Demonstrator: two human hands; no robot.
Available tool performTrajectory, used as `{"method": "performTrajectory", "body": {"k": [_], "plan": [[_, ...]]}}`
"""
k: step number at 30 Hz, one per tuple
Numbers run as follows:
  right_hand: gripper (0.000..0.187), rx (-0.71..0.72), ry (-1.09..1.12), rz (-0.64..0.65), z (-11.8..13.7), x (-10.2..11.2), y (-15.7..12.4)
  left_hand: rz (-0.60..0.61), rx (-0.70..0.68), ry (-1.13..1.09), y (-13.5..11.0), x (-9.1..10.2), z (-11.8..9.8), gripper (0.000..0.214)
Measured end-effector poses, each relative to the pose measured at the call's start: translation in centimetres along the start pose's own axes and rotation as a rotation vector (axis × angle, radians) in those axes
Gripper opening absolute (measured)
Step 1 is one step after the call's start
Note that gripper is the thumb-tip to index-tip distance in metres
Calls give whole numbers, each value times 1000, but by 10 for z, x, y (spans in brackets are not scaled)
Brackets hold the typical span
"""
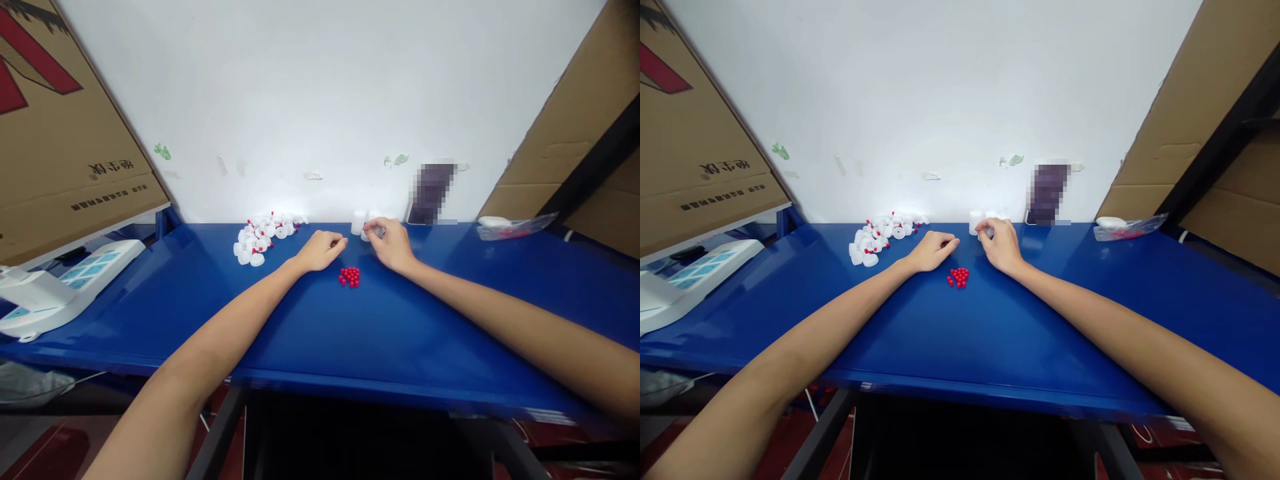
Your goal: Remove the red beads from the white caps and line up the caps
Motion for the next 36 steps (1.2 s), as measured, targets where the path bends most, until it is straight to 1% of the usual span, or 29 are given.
{"method": "performTrajectory", "body": {"k": [3, 6, 8, 11, 14, 17, 24, 29, 33, 36], "plan": [[21, -18, 16, -25, 3, 4, 0, -12, -13, 29, 0, 2, 0, 40], [33, -48, 68, -25, 3, 7, -1, 9, -37, 81, -1, 2, -1, 34], [43, -63, 85, -19, 1, 7, -1, 54, -62, 129, -2, 2, -3, 30], [56, -29, 34, -10, 0, 4, -1, 149, -68, 217, -4, 1, -4, 27], [64, 8, -34, 32, -1, -3, -1, 252, -80, 256, -7, -1, -5, 30], [69, 11, -81, 75, -3, -9, -1, 311, -90, 256, -8, -3, -8, 32], [71, -11, -143, 137, -9, -17, -1, 328, -38, 240, -10, -3, -7, 29], [63, -16, -116, 119, -9, -16, 0, 337, 1, 142, -11, 0, -4, 27], [58, -29, -104, 131, -7, -15, -1, 340, 9, 102, -12, 1, -4, 27], [55, -19, -87, 96, -2, -10, -2, 339, 4, 91, -12, 1, -5, 27]]}}
Point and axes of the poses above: each hand's wrist, its own y-axis towards the middle knuckle, its own x-axis out of the back of the hand, z = x × y, the point moved 6 cm from there along y, towards the middle knuckle, and after that the axes turned 9 degrees about -y, right-handed, at the moved point
